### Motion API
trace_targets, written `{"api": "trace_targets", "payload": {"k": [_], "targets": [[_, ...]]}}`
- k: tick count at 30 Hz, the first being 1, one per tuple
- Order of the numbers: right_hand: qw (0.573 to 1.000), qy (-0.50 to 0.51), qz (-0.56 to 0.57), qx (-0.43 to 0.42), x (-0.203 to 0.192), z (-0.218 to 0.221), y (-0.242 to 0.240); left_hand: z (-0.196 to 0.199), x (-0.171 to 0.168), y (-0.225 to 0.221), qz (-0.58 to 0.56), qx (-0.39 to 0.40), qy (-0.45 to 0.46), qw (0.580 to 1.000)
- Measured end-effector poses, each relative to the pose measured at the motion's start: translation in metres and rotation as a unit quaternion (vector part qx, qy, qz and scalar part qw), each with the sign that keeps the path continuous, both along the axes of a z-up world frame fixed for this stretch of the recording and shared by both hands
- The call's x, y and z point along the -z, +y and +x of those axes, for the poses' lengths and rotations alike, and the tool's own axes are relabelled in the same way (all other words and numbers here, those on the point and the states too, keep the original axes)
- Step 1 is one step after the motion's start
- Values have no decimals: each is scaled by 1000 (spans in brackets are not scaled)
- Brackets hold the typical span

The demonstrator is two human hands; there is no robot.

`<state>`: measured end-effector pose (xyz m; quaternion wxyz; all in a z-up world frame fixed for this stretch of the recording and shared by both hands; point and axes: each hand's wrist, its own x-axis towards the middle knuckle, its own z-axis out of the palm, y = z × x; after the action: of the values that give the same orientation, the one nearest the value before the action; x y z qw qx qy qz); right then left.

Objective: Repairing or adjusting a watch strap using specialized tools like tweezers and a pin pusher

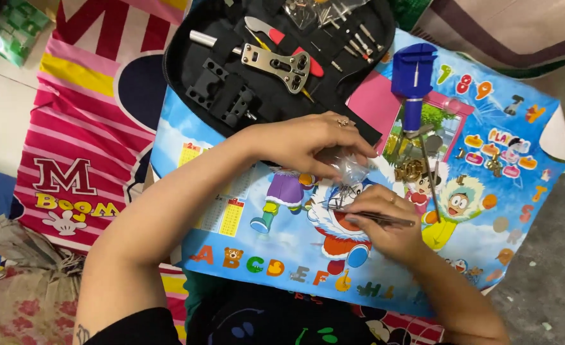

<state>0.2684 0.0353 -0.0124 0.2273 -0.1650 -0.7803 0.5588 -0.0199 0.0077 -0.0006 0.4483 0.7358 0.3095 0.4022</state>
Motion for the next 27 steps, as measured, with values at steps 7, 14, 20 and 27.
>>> {"api": "trace_targets", "payload": {"k": [7,14,20,27], "targets": [[995,49,87,-7,-9,-11,-8,3,6,0,17,0,-5,1000],[974,197,79,77,33,35,18,3,5,0,16,-2,6,1000],[959,212,163,94,23,32,25,1,2,0,3,-6,11,1000],[959,130,238,87,8,-9,2,0,6,-1,-39,-24,-32,998]]}}
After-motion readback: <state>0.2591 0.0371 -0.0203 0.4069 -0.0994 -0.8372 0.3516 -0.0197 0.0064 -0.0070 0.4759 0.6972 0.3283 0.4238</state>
